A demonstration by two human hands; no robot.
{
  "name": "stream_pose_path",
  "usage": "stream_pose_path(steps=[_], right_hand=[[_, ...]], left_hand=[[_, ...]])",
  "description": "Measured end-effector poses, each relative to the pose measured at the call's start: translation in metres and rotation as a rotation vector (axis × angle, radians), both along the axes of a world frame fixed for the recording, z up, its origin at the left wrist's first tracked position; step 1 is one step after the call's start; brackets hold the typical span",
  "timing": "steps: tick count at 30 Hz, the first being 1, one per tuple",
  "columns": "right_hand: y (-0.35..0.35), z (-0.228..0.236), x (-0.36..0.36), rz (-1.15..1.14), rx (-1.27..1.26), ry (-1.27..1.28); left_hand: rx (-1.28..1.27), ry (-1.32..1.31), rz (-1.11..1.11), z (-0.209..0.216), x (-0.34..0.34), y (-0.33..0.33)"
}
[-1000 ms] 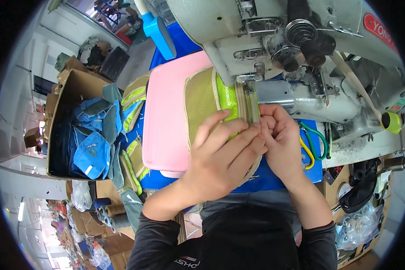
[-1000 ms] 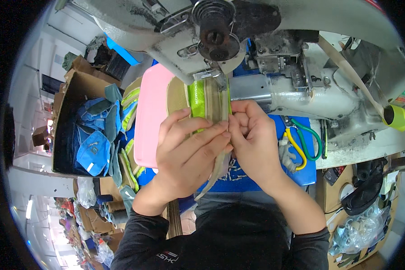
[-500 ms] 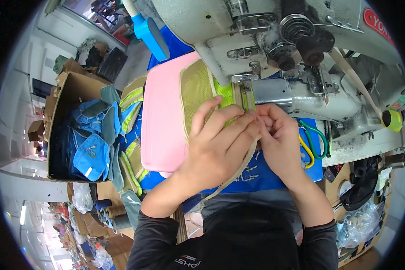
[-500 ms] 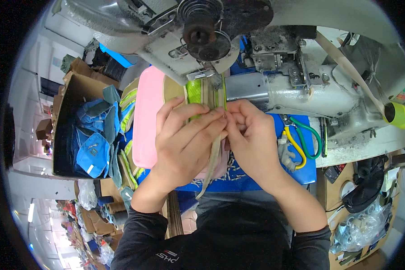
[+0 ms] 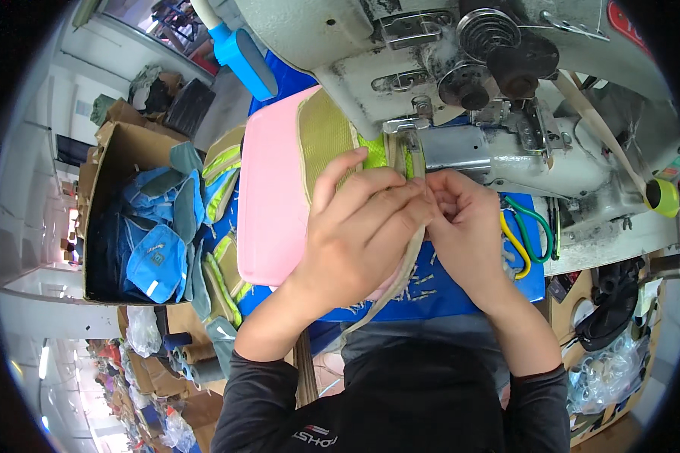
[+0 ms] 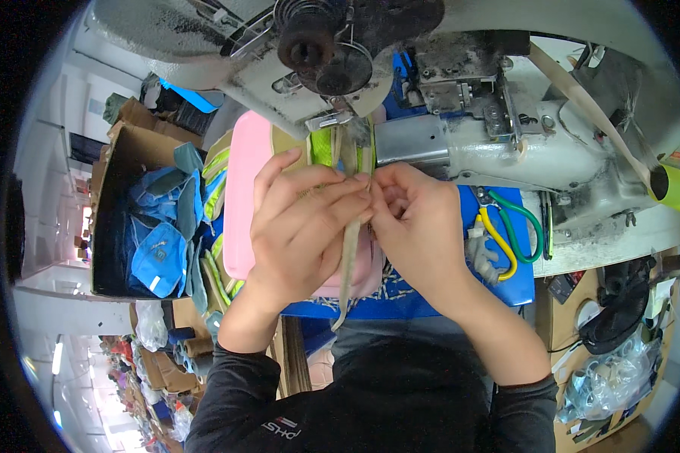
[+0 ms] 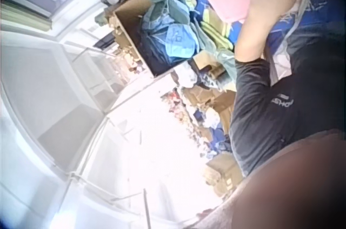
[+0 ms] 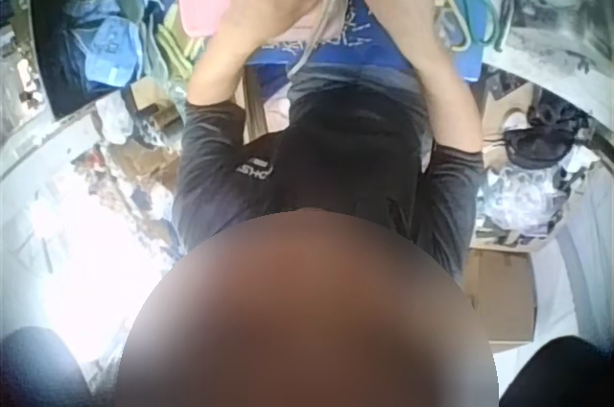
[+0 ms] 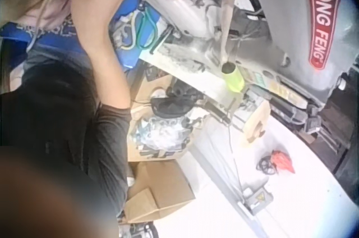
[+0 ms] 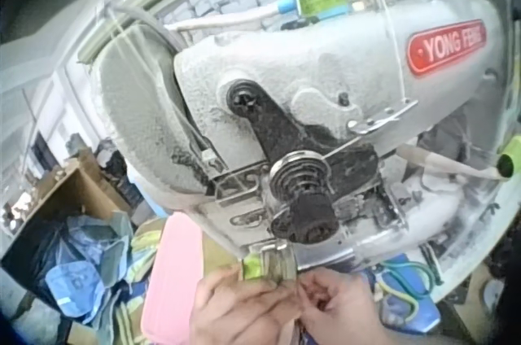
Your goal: Attaching a binding strip to a mesh pouch using a sewing machine.
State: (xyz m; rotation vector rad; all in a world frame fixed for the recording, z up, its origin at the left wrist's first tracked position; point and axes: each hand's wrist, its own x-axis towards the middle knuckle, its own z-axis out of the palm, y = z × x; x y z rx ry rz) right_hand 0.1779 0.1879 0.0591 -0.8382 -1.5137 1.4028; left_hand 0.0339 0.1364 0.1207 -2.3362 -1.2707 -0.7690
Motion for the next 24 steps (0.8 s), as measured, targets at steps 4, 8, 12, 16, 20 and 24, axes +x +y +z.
stream_pose_path(steps=[4, 8, 12, 16, 20, 24], right_hand=[[-0.002, -0.009, -0.008, -0.036, -0.052, 0.104], [-0.002, -0.012, -0.012, -0.037, -0.027, 0.133], [0.0, -0.008, -0.014, -0.079, -0.023, 0.114], [-0.005, -0.01, -0.019, -0.084, -0.051, 0.156], [-0.007, -0.013, -0.023, -0.067, 0.089, -0.013], [-0.006, -0.018, -0.026, -0.076, 0.065, 0.059]], left_hand=[[-0.095, -0.116, 0.012, -0.001, -0.008, 0.002], [-0.064, -0.005, -0.029, -0.003, -0.01, 0.006], [-0.092, 0.051, -0.009, 0.002, -0.009, 0.011], [-0.149, 0.002, -0.016, 0.005, -0.019, 0.011], [-0.21, -0.157, -0.058, 0.003, -0.029, 0.018], [-0.23, 0.025, -0.066, 0.012, -0.029, 0.018]])
